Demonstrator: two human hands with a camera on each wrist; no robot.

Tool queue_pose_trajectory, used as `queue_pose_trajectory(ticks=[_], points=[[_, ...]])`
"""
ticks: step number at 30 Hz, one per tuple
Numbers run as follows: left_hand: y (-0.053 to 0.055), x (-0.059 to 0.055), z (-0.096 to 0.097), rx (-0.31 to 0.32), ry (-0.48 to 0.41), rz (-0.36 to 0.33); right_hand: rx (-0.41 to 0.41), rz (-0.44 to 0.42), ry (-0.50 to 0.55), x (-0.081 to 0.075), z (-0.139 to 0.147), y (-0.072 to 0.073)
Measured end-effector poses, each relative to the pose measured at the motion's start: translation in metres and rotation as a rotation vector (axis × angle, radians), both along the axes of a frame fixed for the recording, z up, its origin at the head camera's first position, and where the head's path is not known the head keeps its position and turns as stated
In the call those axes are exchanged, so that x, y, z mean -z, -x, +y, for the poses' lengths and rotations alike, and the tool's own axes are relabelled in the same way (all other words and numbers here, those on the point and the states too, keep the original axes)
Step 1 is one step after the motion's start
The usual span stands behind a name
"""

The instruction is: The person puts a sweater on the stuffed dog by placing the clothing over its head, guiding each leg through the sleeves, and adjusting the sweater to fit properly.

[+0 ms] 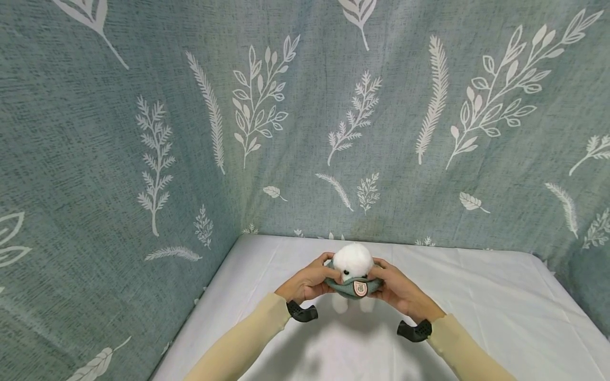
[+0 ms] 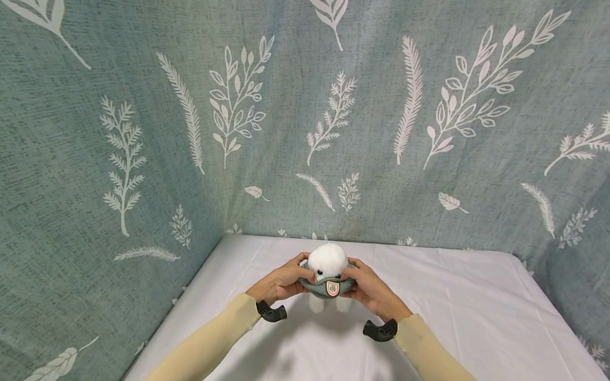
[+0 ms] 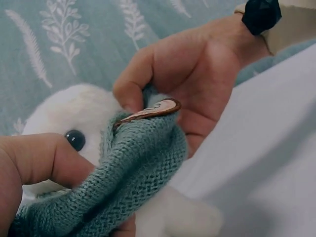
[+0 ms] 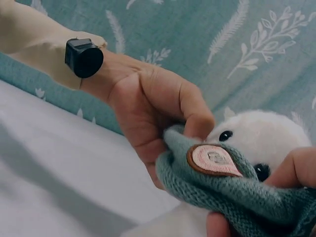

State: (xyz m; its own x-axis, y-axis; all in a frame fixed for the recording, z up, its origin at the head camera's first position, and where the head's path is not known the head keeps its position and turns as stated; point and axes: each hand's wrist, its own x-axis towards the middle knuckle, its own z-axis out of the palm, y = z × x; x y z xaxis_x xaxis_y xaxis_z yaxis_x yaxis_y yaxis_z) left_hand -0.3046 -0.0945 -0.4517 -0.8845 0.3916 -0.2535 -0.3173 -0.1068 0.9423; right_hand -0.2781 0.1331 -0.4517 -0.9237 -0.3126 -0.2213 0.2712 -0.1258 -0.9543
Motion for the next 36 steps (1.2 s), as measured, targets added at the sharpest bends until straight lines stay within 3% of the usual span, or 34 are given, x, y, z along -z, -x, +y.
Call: queue_pose_trajectory(ticks=[10, 17, 36], points=[[0.0022, -0.0039, -0.0004, 0.050, 0.054, -0.004, 0.049, -0.037, 0.097, -0.0008, -0.0007, -0.0007], [-0.0007, -0.0015, -0.0007, 0.040, -0.018, -0.014, 0.027, -0.065, 0.152, -0.0009, -0.0007, -0.0001], [-0.0028, 0.0015, 0.0049, 0.020, -0.055, -0.013, 0.039, -0.029, 0.084, -0.0047, -0.0017, -0.0056]])
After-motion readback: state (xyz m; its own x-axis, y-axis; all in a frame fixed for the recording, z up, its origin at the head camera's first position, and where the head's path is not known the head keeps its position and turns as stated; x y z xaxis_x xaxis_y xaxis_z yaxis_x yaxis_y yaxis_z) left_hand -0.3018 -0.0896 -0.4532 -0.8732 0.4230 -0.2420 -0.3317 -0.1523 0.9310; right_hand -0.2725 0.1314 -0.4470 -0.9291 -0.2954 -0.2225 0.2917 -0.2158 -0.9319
